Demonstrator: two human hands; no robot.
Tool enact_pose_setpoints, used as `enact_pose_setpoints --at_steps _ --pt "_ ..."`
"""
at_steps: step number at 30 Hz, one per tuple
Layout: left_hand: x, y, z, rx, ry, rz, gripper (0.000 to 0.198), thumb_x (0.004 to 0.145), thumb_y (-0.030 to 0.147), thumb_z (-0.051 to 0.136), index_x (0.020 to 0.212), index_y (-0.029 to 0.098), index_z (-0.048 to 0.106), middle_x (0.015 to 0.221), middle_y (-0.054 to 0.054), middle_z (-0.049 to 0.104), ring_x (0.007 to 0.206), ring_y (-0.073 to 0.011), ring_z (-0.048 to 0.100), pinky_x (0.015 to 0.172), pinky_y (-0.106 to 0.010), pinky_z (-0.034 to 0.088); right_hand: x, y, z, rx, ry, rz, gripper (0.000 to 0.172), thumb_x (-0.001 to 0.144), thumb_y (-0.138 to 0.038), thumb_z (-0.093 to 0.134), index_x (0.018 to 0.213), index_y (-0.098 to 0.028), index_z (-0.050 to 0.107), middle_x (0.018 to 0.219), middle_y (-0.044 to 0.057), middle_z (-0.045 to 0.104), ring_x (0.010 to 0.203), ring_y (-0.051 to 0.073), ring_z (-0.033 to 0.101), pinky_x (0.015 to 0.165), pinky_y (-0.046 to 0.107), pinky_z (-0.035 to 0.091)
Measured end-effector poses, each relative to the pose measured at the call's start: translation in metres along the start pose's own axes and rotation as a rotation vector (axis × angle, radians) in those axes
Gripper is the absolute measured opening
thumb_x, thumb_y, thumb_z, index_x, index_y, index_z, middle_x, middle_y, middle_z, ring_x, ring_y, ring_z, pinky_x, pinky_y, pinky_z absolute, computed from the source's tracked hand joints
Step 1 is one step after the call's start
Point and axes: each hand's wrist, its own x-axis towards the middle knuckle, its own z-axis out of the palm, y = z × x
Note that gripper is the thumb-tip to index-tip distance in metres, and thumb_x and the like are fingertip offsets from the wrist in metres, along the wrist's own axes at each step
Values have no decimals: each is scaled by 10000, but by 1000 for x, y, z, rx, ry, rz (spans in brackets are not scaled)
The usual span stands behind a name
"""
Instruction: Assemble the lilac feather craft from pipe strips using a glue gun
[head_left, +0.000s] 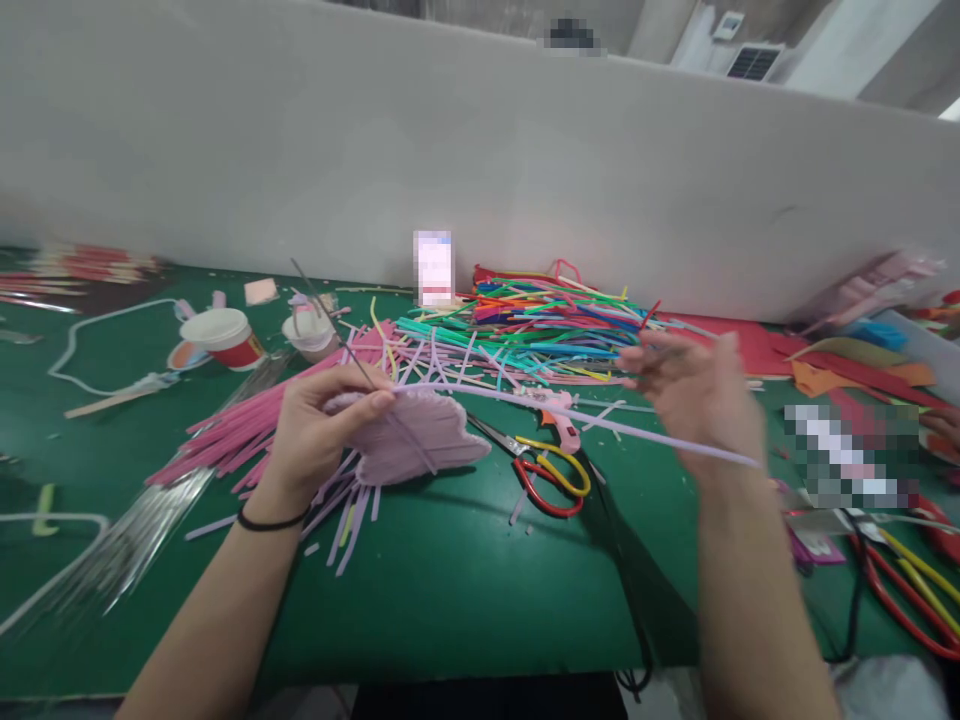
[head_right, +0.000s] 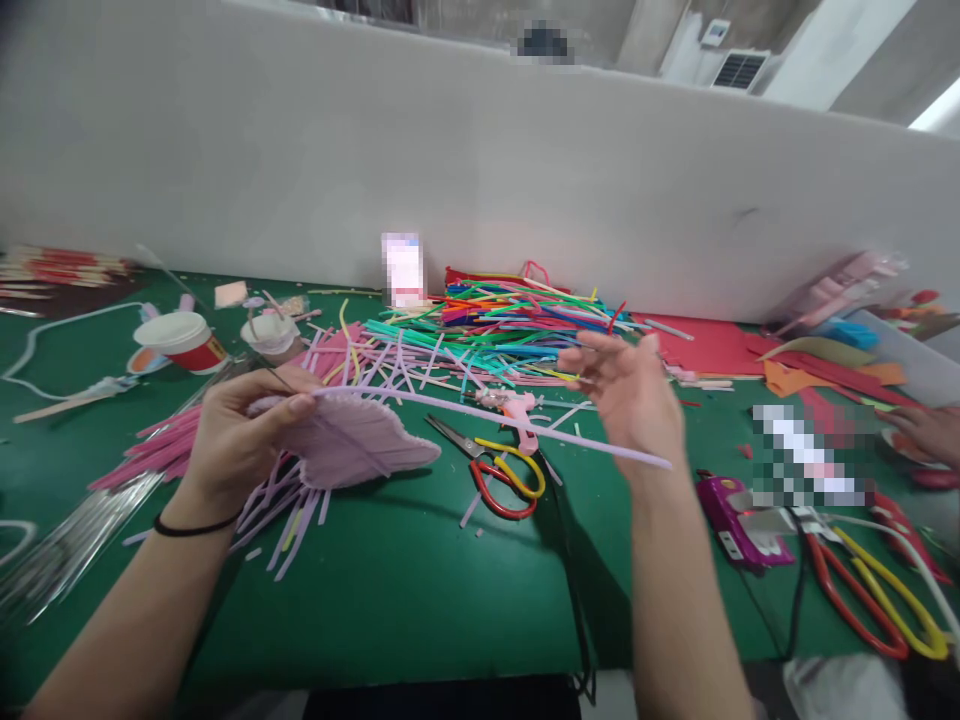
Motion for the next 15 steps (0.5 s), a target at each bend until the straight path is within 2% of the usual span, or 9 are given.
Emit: enact_pose_setpoints --at_steps 1,2,4,5,6,8,10,12,15 --pt "0 -1 0 -1 -2 -3 88 684 265 859 684 249 773 746 -22 755 715 -187 676 665 -313 562 -1 -21 -10 24 -95 -54 778 922 -742 154 1129 -215 687 1048 147 741 960 261 706 766 396 515" --pt "0 -1 0 -4 -2 -7 97 680 271 864 682 243 771 745 -23 754 709 -184 673 655 -306 558 -3 -41 -18 -23 -243 -105 735 916 -755 222 1121 -245 710 1053 127 748 983 260 708 784 393 520" --pt "-1 0 0 -25 -10 -14 117 669 273 875 681 230 767 741 -21 748 705 -174 667 647 -287 546 -8 -76 -22 -340 -445 -214 522 910 -686 448 1084 -296 749 1076 76 757 996 239 709 788 355 524" --pt "-2 2 1 -42 -25 -14 121 668 269 876 683 224 765 742 -20 745 709 -169 664 652 -279 541 -11 -89 -19 -493 -486 -286 413 888 -632 557 1074 -323 756 1058 45 765 983 231 712 775 341 525" --pt "-3 3 1 -60 -43 -9 118 673 259 873 688 218 763 746 -20 742 717 -165 662 662 -273 538 -14 -97 -14 -593 -601 -351 378 867 -582 632 1127 -331 742 1115 30 756 1026 234 704 808 340 526" --pt "-5 7 3 -86 -94 9 99 691 229 859 705 209 763 751 -22 736 736 -163 661 687 -272 533 -17 -102 0 -599 -726 -448 346 858 -530 676 1099 -294 753 1080 26 768 972 219 718 788 317 537" --pt "-6 10 4 -88 -142 37 81 708 195 844 721 204 765 749 -24 731 743 -163 659 699 -274 527 -19 -95 15 -539 -750 -460 315 878 -466 679 1104 -257 743 994 18 781 863 183 728 727 282 541" --pt "-7 12 6 -87 -173 62 81 714 170 837 735 204 766 749 -23 726 744 -162 655 701 -274 520 -22 -83 28 -469 -704 -502 274 901 -366 676 1137 -234 723 926 0 782 795 147 719 708 257 531" --pt "-8 12 7 -95 -168 71 82 717 165 834 736 205 765 749 -23 725 741 -162 652 693 -273 517 -28 -68 41 -337 -639 -588 192 913 -237 660 1087 -215 738 911 -9 781 766 114 699 676 223 516"
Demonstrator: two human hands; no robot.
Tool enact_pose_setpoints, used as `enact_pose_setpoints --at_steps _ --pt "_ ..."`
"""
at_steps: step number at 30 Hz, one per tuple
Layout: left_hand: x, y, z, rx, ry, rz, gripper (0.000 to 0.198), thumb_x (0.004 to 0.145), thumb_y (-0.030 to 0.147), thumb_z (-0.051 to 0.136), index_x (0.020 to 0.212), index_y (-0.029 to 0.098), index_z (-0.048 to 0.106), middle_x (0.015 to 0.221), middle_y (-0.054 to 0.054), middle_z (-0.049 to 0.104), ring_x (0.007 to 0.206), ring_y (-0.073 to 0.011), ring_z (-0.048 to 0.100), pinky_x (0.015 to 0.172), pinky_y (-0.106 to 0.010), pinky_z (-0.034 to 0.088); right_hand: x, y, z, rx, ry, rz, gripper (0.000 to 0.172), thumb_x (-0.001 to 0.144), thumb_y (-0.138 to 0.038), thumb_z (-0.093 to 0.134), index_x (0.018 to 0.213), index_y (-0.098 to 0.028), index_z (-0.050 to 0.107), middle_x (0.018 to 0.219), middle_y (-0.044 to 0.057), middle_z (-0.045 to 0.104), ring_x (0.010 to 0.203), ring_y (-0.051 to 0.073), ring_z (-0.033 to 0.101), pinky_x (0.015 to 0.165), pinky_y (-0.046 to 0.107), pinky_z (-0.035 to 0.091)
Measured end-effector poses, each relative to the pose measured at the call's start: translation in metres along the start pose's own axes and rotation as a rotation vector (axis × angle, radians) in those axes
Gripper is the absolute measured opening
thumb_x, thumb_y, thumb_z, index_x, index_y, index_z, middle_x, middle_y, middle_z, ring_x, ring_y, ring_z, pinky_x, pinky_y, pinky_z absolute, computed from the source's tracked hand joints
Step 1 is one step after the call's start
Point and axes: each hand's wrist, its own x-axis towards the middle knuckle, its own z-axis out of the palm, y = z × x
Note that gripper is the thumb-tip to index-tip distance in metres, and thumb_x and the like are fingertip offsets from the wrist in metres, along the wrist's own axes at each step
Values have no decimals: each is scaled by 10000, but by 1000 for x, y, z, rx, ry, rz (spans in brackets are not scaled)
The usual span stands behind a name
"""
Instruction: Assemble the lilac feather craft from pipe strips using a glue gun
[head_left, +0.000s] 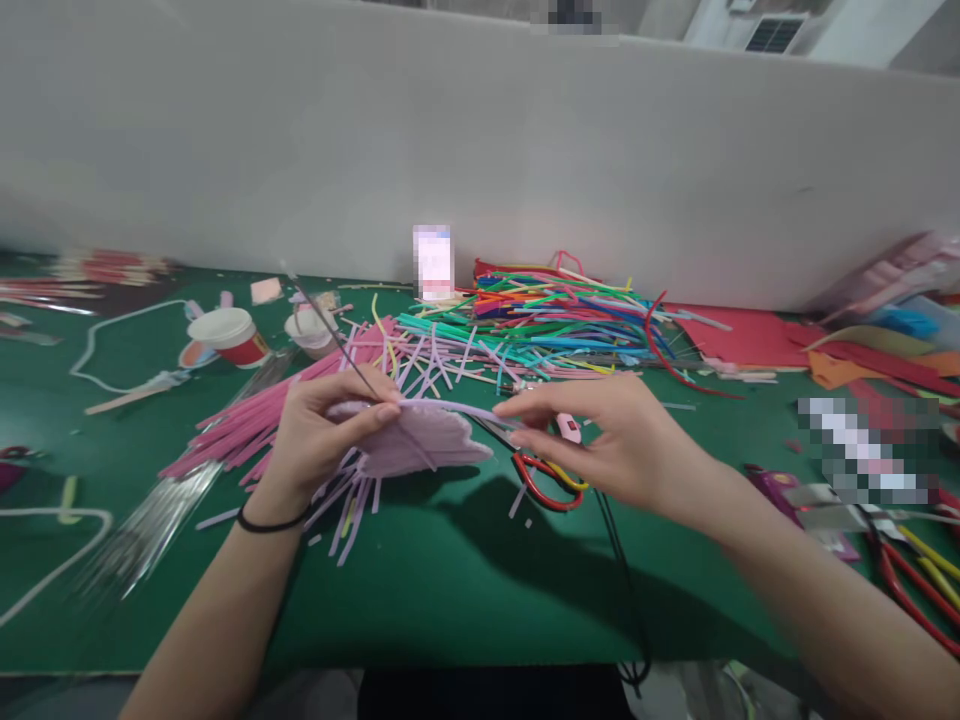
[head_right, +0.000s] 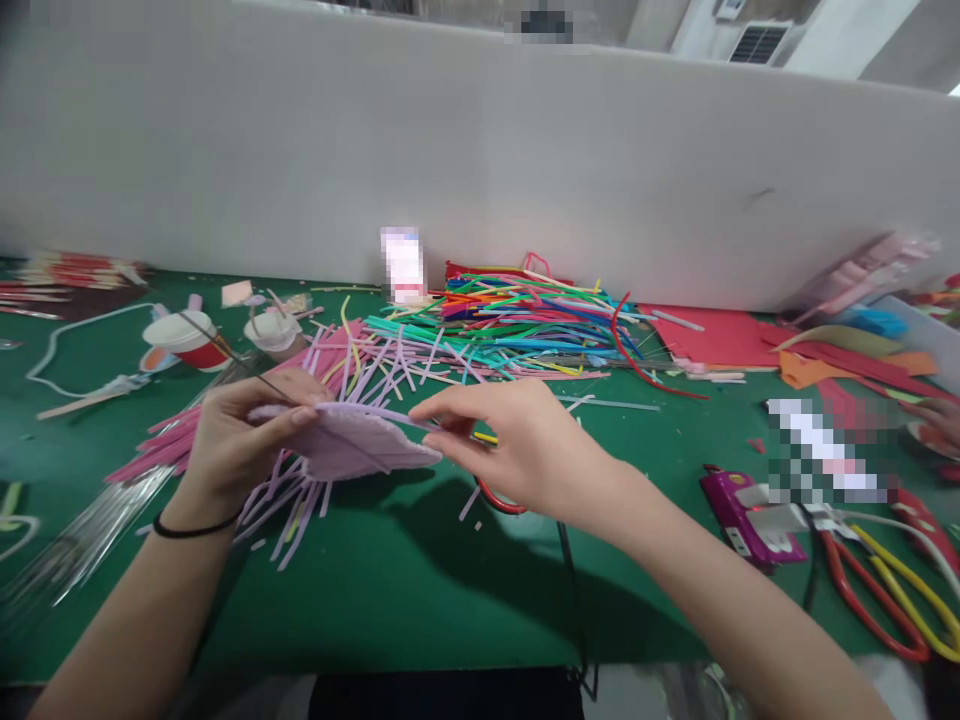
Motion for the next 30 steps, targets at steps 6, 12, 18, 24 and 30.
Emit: enact_pose_setpoints --at_steps 6,12,18,24,30 --pt "-1 1 -1 14 66 -21 83 714 176 843 723 216 771 761 -22 740 738 -159 663 677 -268 524 -2 0 17 71 225 -96 151 891 -140 667 1001 -177 764 836 8 765 712 102 655 663 220 503" --pt "-1 0 -1 -14 91 -15 86 710 183 852 742 231 787 754 -13 744 731 -145 659 665 -255 520 -5 7 36 146 270 -63 163 879 -121 671 993 -177 774 826 25 736 683 99 630 600 219 487" --pt "-1 0 -2 -36 117 -36 99 683 217 875 717 220 782 736 -17 732 716 -150 648 649 -263 509 -5 16 55 224 325 -29 176 864 -121 686 983 -205 785 852 22 737 757 114 676 685 235 531" --pt "0 -3 -9 -54 136 -93 145 649 286 895 711 223 780 733 -28 723 713 -173 636 643 -287 499 -3 15 70 237 362 -38 248 879 -102 650 1048 -227 782 889 32 717 766 105 660 689 229 538" --pt "5 -6 -11 -46 235 -123 191 609 331 916 670 217 774 735 -23 724 675 -137 602 625 -258 472 3 16 80 187 436 -61 317 880 -79 622 1103 -252 766 910 29 703 778 110 648 683 235 544"
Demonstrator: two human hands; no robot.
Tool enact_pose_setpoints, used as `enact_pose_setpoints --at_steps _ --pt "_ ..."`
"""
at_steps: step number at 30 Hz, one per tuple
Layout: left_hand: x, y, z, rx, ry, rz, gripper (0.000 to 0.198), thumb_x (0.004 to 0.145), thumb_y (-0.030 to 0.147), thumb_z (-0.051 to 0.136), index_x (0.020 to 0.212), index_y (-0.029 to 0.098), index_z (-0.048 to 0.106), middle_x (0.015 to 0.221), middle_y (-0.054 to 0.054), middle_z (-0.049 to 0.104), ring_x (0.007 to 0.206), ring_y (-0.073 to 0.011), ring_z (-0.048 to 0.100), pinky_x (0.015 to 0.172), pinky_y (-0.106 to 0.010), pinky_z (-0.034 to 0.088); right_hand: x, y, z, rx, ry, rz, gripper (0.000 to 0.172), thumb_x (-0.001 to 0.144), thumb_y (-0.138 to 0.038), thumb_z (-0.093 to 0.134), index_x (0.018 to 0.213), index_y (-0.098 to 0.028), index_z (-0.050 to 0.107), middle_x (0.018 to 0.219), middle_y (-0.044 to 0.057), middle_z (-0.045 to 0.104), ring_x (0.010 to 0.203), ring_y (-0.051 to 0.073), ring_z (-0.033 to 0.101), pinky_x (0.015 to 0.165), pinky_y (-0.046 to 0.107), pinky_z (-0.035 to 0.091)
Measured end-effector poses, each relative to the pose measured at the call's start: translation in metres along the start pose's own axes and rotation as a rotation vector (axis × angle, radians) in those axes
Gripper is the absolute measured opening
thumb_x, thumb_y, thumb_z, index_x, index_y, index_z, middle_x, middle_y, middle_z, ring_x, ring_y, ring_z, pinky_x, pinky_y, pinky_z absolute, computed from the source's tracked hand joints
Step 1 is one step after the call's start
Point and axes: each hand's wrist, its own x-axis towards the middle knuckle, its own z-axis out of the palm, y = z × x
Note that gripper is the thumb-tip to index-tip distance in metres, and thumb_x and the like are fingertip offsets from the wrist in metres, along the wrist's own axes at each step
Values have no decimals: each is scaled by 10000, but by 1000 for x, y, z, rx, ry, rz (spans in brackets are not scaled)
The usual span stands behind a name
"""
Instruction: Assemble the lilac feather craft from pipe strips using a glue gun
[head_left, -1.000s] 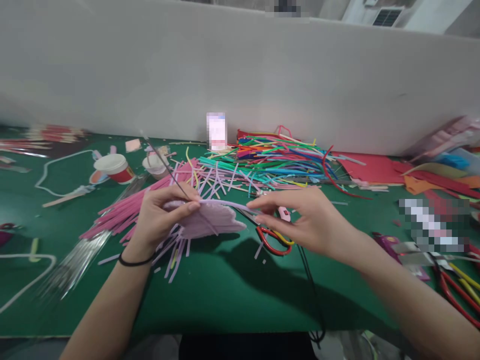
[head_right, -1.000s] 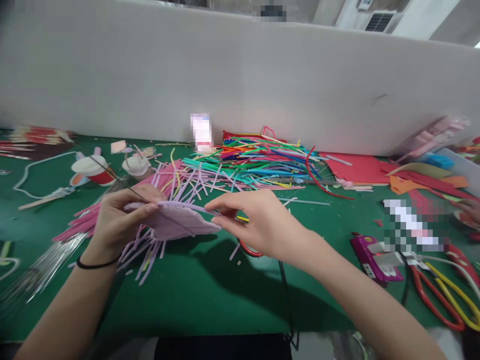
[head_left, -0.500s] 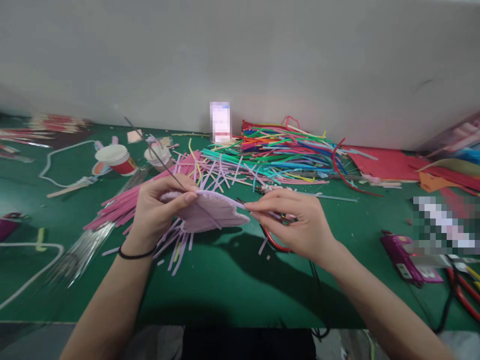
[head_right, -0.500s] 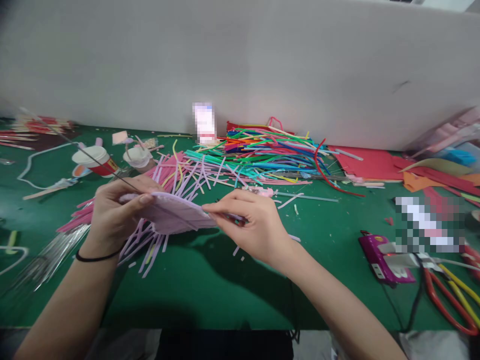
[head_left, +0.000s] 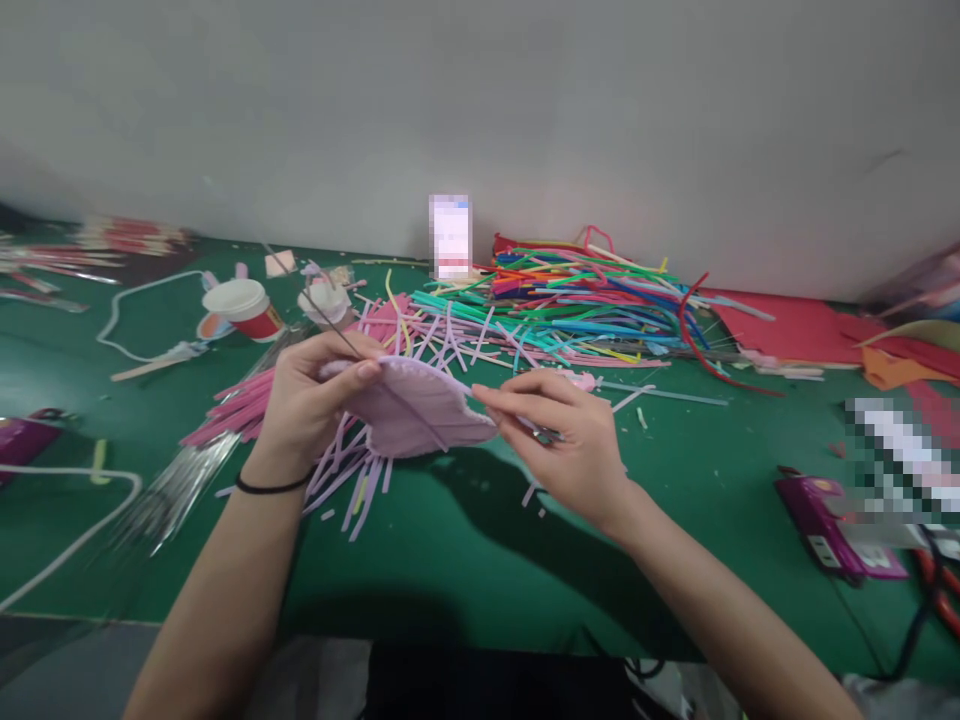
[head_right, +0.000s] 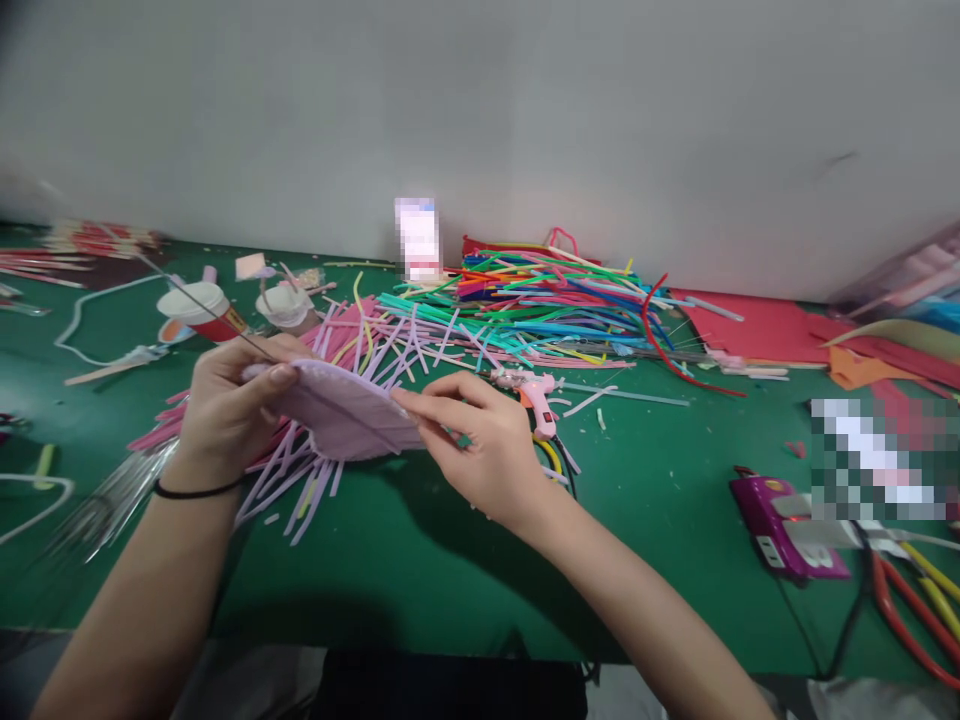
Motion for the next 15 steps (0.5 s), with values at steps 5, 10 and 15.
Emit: enact_pose_setpoints --at_steps 5,10,15 --pt "3 -6 -5 3 31 0 201 590 333 928 674 224 782 749 -26 749 712 -138 635 664 -254 495 5 5 7 -24 34 6 266 881 -85 632 1052 -229 777 883 31 718 783 115 663 720 246 553" --pt "7 -4 -12 105 -69 -47 322 648 390 900 896 207 806 905 -54 779 814 -192 664 716 -300 525 8 8 10 -29 15 35 256 889 -102 623 1048 -236 773 883 33 718 775 121 658 713 262 548" --pt "5 23 -7 273 276 389 524 812 416 779 1275 240 608 1266 -65 629 1148 -251 616 964 -405 511 11 10 9 -9 -10 41 246 894 -104 623 1061 -212 768 898 42 727 782 119 657 712 257 533"
